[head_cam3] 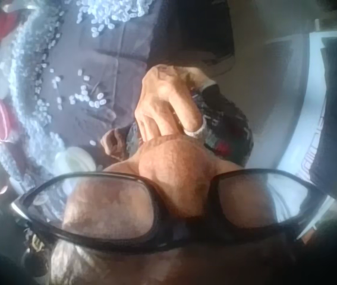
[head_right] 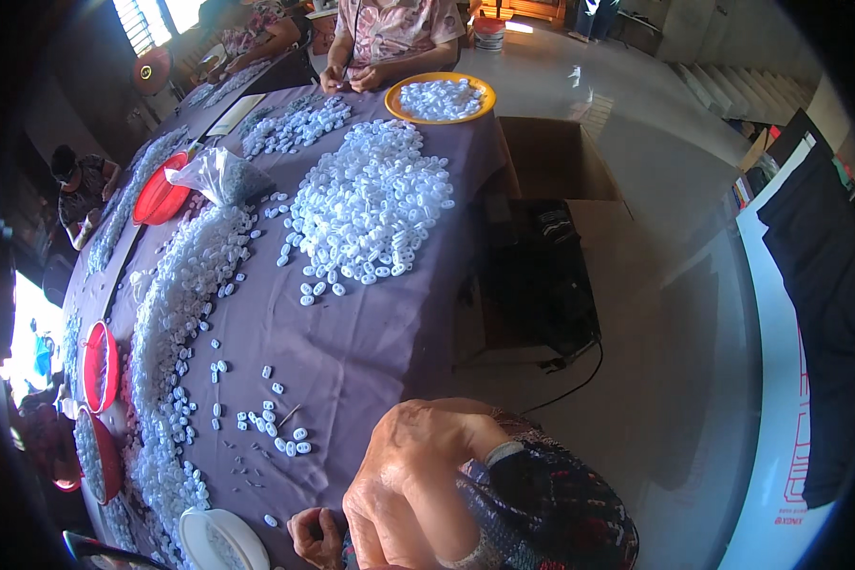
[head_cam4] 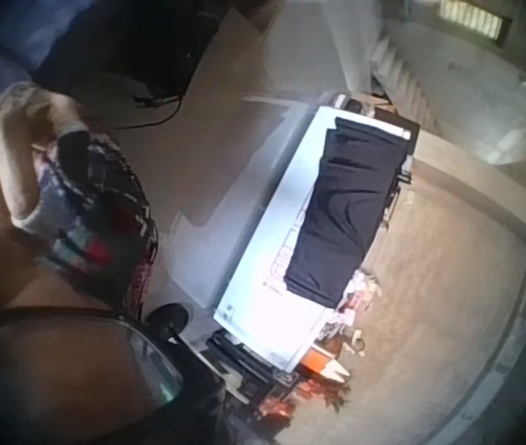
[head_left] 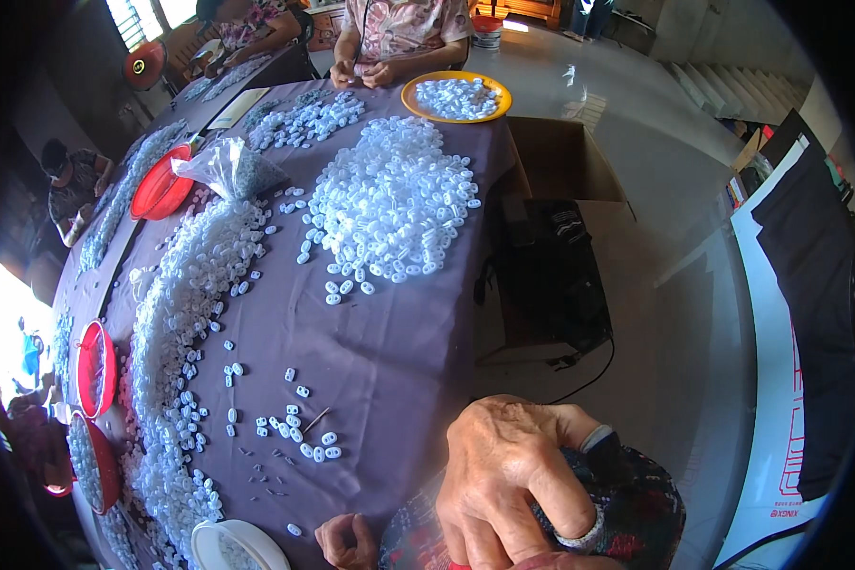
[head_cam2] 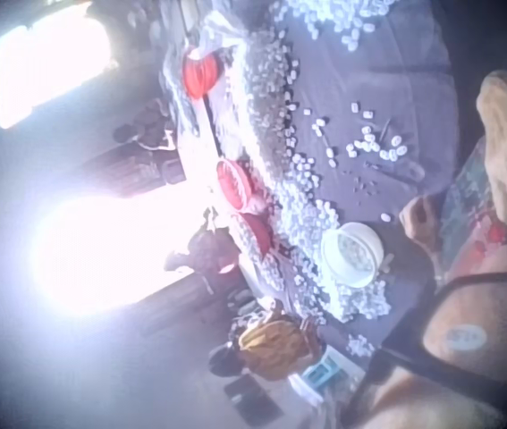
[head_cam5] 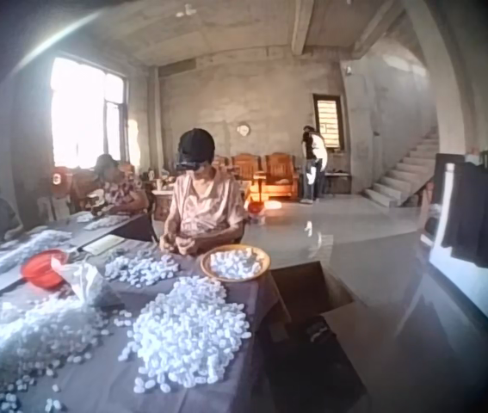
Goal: The person assembles plastic cord locks by picking up plastic toggle pieces and springs from the table and fitting them together by hand.
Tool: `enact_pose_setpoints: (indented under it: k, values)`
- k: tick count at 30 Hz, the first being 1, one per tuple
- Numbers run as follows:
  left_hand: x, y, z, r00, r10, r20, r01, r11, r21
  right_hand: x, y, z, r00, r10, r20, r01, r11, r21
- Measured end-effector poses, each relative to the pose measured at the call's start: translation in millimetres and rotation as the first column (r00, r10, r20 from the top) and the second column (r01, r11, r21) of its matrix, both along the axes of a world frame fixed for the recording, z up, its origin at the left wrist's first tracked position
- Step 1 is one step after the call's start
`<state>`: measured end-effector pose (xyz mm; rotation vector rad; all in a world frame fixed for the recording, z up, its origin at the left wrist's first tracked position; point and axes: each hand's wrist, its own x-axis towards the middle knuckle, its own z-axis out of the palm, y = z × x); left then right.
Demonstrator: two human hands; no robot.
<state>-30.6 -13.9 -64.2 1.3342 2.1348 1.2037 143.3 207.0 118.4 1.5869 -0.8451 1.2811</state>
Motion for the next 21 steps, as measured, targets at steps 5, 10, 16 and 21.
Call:
enact_pose_setpoints:
  k: [5,10,16,21]
  values:
    - [3,-11,9,0.999,0.033,-0.018,-0.033,0.999,-0.015,-7,0,-4,0.999,0.043,-0.031,-0.043,0.999,-0.027]
    - [29,4,30,0.967,0.206,-0.150,-0.195,0.977,0.085,0,15,2,0.854,0.232,0.466,-0.380,0.889,0.255]
    - [34,20,42,0.968,0.190,-0.162,-0.181,0.981,0.066,30,37,2,0.831,0.157,0.533,-0.301,0.933,0.195]
    - [31,24,47,0.981,0.114,-0.155,-0.099,0.990,0.097,30,43,23,0.924,0.071,0.376,-0.078,0.997,0.004]
